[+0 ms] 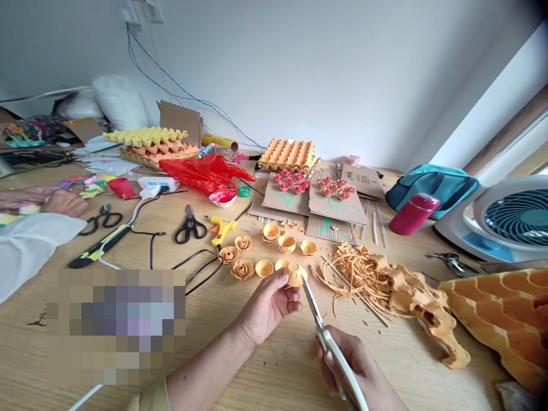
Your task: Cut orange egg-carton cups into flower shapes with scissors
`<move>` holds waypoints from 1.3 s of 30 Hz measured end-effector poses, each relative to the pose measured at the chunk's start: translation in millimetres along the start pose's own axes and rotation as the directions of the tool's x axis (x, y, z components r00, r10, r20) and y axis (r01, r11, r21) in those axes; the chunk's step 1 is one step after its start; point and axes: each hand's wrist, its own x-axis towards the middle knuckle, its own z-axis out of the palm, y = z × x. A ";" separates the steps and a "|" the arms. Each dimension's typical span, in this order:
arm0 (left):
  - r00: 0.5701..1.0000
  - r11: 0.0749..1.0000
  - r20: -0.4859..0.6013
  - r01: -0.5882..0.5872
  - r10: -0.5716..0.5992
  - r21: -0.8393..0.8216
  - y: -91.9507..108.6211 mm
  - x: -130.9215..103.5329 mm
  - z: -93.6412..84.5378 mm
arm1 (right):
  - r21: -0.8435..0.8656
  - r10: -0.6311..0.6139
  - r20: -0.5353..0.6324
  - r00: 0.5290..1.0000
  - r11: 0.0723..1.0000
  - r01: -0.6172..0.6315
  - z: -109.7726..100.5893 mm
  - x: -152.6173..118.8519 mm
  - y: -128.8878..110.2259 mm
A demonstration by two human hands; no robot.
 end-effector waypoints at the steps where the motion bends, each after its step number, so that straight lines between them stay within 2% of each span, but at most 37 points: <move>1: 1.000 1.000 0.003 0.005 -0.005 0.007 -0.1 0.2 -0.7 | -0.001 -0.001 -0.001 1.000 1.000 0.001 0.3 0.5 0.1; 8: 0.999 0.995 0.037 -0.017 0.013 0.101 -6.0 -3.4 -1.3 | -0.086 -0.030 -0.039 0.999 0.996 0.026 -0.9 0.6 3.8; 14: 0.998 0.976 -0.017 -0.060 0.065 0.207 -11.1 -5.6 1.4 | -0.193 -0.063 -0.058 0.996 0.980 0.051 -1.5 1.1 10.3; 22: 0.987 0.961 -0.080 -0.115 0.139 0.252 -11.6 -5.9 3.9 | -0.220 -0.076 -0.046 0.996 0.973 0.064 -1.4 1.2 11.3; 39: 0.989 0.963 -0.068 -0.111 0.131 0.247 -11.4 -7.7 6.8 | -0.258 -0.104 -0.045 0.994 0.962 0.089 -3.7 2.5 14.9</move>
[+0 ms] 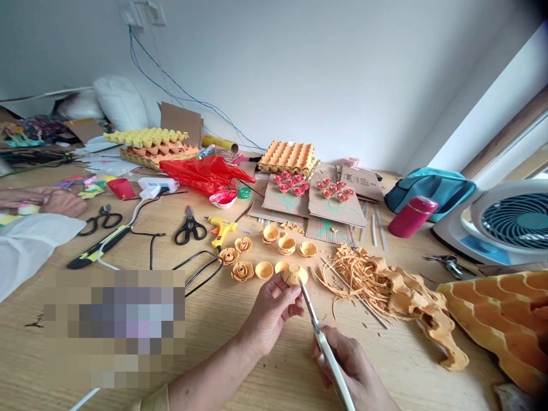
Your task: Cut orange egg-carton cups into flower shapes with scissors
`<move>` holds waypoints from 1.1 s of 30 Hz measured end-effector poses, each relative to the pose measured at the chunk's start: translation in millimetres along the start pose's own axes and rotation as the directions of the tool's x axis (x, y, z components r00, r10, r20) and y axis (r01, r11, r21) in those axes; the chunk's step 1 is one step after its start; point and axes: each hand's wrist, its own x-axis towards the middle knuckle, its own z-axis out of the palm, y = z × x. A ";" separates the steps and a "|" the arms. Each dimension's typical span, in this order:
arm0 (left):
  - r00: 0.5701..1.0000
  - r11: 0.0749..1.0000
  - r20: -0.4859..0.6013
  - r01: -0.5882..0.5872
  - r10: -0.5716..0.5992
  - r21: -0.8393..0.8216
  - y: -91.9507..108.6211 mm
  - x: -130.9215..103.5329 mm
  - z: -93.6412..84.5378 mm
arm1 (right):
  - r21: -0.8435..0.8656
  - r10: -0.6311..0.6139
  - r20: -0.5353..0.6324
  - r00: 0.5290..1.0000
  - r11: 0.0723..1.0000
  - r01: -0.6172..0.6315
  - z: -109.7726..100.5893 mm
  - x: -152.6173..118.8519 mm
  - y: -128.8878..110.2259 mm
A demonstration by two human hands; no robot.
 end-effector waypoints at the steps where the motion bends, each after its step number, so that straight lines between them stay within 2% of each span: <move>1: 1.000 1.000 0.003 0.000 0.000 -0.004 0.4 -0.1 0.1 | -0.003 -0.003 -0.003 1.000 1.000 0.003 0.1 -0.2 0.8; 8: 0.999 0.992 0.051 0.011 -0.004 -0.128 4.7 1.2 -3.5 | 0.011 -0.010 0.032 0.999 1.000 0.009 -1.1 -1.3 -5.8; 13: 0.994 0.953 0.066 0.104 -0.089 -0.285 8.8 3.5 -4.8 | 0.074 0.002 0.042 0.999 0.997 -0.005 -2.8 -1.7 -10.2; 17: 0.983 0.927 0.112 0.173 -0.143 -0.332 11.3 4.9 -6.7 | 0.068 0.003 0.061 0.998 0.998 -0.007 -2.0 -1.8 -8.0; 21: 0.981 0.909 0.104 0.192 -0.165 -0.371 11.1 7.3 -9.6 | -0.136 -0.074 -0.030 0.997 0.988 0.069 0.1 -0.5 -3.1; 25: 0.979 0.873 0.091 0.203 -0.182 -0.442 11.1 8.2 -9.9 | -0.346 -0.222 -0.117 0.968 0.923 0.169 -0.2 1.9 2.3; 29: 0.973 0.853 0.103 0.233 -0.209 -0.468 11.7 7.2 -8.4 | -0.513 -0.320 -0.088 0.943 0.826 0.232 -5.7 4.2 4.8; 33: 0.985 0.927 0.130 0.153 -0.115 -0.341 14.0 6.3 -7.1 | -0.605 -0.362 -0.050 0.931 0.753 0.260 -13.5 5.6 4.3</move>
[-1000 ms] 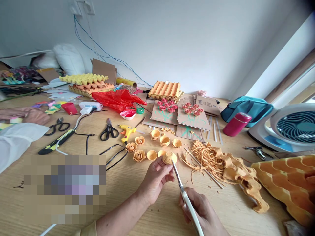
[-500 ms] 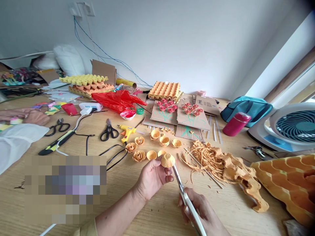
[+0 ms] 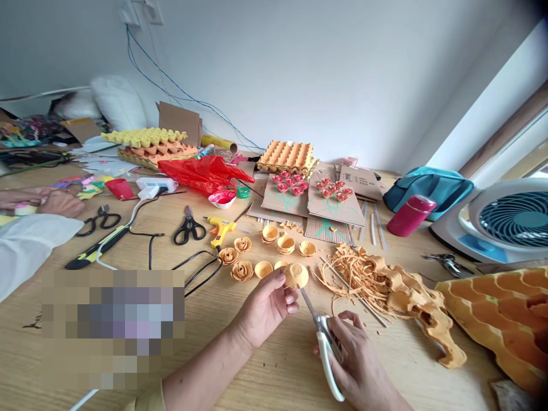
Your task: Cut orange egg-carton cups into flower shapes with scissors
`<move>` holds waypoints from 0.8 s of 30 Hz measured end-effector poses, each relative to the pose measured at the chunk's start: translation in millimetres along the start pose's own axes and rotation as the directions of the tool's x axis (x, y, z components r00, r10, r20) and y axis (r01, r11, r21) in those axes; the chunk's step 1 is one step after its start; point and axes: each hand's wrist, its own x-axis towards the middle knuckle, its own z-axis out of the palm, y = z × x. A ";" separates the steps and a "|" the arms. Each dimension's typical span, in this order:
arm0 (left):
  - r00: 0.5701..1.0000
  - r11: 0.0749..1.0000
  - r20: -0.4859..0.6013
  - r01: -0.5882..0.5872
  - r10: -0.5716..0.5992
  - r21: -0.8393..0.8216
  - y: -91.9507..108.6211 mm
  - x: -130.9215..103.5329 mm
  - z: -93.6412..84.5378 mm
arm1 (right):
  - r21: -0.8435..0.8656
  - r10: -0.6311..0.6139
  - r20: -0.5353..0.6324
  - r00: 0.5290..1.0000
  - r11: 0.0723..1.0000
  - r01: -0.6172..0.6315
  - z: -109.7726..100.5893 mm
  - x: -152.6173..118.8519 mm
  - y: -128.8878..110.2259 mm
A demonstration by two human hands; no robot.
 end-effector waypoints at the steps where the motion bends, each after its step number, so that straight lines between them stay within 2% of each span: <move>1: 0.999 0.997 0.014 -0.042 0.041 0.062 1.1 -0.5 0.7 | -0.017 -0.009 0.003 1.000 1.000 0.009 -1.6 0.4 0.9; 3: 0.990 0.968 0.055 -0.138 0.129 0.208 4.3 -2.0 2.0 | -0.051 -0.018 0.012 1.000 0.999 0.018 -4.4 1.3 2.3; 6: 0.961 0.853 0.136 -0.276 0.240 0.443 9.5 -5.2 3.8 | -0.074 -0.038 0.017 0.999 0.996 0.039 -7.5 2.3 3.7; 9: 0.940 0.756 0.174 -0.341 0.295 0.558 12.2 -7.0 4.6 | -0.081 -0.050 0.025 0.998 0.995 0.052 -8.7 2.6 4.3; 16: 0.953 0.854 0.149 -0.303 0.264 0.424 9.5 -2.9 4.1 | -0.022 -0.039 0.057 0.998 0.999 0.040 -6.4 2.2 5.4; 24: 0.958 0.905 0.127 -0.284 0.256 0.317 7.5 -2.5 7.8 | 0.084 0.019 0.053 0.998 0.996 -0.024 -5.4 2.2 6.0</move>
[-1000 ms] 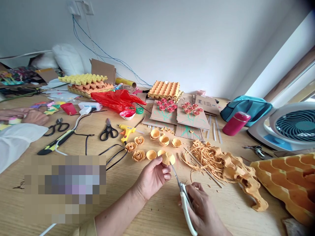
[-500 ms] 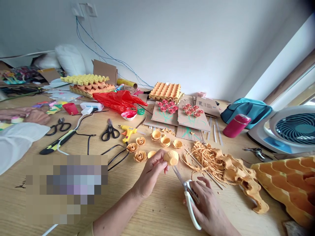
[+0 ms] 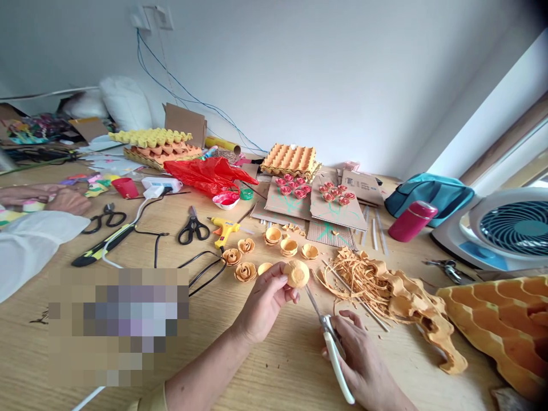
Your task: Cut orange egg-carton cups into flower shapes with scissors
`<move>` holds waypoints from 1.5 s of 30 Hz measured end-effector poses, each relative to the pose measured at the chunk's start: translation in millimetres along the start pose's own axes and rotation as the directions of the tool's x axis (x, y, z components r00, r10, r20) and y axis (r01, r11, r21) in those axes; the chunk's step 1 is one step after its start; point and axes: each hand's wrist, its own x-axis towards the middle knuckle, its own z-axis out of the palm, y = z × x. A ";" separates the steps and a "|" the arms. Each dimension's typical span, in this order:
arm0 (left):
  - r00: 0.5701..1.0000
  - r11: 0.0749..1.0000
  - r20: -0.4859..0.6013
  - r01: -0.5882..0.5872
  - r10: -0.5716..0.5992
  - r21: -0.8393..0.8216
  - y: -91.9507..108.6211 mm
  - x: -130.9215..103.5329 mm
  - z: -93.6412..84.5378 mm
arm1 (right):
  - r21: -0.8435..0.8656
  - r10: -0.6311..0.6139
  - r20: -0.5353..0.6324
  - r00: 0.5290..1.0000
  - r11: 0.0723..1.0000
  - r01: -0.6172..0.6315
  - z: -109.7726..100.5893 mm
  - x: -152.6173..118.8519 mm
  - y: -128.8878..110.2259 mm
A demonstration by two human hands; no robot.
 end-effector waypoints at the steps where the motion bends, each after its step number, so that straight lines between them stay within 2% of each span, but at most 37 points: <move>1: 1.000 1.000 0.000 0.004 -0.004 -0.014 -0.1 0.1 0.0 | 0.015 -0.001 -0.003 1.000 1.000 0.001 -0.2 -0.3 0.1; 8: 0.998 0.999 0.039 0.041 -0.039 -0.034 -4.8 -0.1 -3.6 | 0.064 -0.023 -0.001 1.000 0.998 0.023 4.3 -2.2 6.7; 15: 0.992 0.994 0.128 -0.027 0.014 0.102 2.3 -4.0 0.9 | 0.087 -0.098 -0.055 0.994 0.991 0.103 5.5 -0.4 6.1; 24: 0.976 0.984 0.218 -0.010 -0.029 0.176 9.8 -10.3 10.8 | 0.052 -0.132 -0.123 0.984 0.989 0.139 6.0 0.3 2.9; 31: 0.979 0.972 0.206 -0.055 0.007 0.228 1.8 -8.0 5.8 | 0.029 -0.138 -0.134 0.981 0.989 0.143 6.9 -0.7 7.2; 45: 0.983 0.961 0.176 -0.090 0.044 0.263 2.6 -11.4 13.9 | 0.019 -0.136 -0.158 0.978 0.990 0.140 3.9 -0.2 3.5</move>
